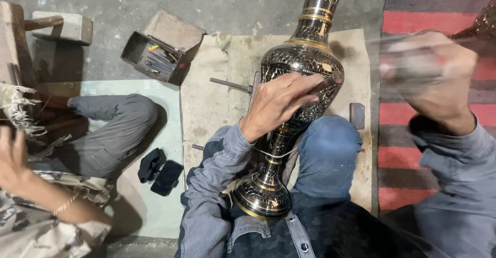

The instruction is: The person sits on the floor and uses a hammer and chisel to engrave a decorative pattern on a large brass vase. The vase is held steady between the legs and rotated periodically to access different areas. A second person works on a similar vase nearby.

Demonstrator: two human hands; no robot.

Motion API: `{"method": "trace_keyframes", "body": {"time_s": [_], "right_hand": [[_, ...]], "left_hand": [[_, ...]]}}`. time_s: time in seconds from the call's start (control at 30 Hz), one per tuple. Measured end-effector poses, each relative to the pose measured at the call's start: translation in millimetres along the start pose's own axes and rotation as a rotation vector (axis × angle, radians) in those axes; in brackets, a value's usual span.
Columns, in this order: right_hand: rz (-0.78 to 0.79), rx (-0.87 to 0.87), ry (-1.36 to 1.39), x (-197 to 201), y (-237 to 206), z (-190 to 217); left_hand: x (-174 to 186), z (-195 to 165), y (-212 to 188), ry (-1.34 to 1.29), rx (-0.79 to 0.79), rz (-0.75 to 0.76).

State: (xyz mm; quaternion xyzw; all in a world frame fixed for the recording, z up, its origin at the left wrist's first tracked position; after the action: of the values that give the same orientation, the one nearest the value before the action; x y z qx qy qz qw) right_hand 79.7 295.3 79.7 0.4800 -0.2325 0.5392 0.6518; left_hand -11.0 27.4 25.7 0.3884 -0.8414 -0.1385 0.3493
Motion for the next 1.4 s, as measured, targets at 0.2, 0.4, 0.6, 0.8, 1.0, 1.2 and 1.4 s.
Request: {"method": "trace_keyframes", "body": {"time_s": [0.2,0.4,0.6,0.8,1.0,1.2,1.4], "right_hand": [[0.004,0.107,-0.073,11.6,8.1,21.3],[-0.020,-0.043,0.091,17.8,20.8,33.1],[-0.022,-0.020,-0.016,16.3,20.1,37.5],[-0.051,-0.099,0.298,2.3,16.7,32.2],[-0.153,-0.109,0.260,-0.2,15.5,35.7],[-0.086,-0.032,0.147,-1.1,24.8,41.0],[-0.092,-0.047,0.082,8.7,11.7,35.7]], "left_hand": [[-1.9,3.6,-2.2,0.006,0.009,0.031],[-2.8,5.9,-2.9,-0.014,-0.008,0.031],[-1.5,5.4,-3.0,0.016,-0.002,0.043],[-4.4,7.7,-4.5,0.050,-0.008,0.054],[-9.4,13.8,-5.3,0.049,-0.005,0.060],[-8.5,13.6,-7.1,0.029,-0.014,0.050],[-3.0,7.8,-3.8,0.018,-0.010,0.055]]}}
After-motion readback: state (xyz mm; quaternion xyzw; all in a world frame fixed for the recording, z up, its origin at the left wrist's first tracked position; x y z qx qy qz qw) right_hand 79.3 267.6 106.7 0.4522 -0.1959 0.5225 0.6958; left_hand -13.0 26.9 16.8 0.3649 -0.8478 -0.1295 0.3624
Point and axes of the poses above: each hand's wrist, its own y-axis towards the middle knuckle, its own x-axis out of the back of the hand, z = x × y, the point moved 4 cm from there along y, towards the middle knuckle, and after that the axes turned 1 degree about z, right-handed, at the moved point
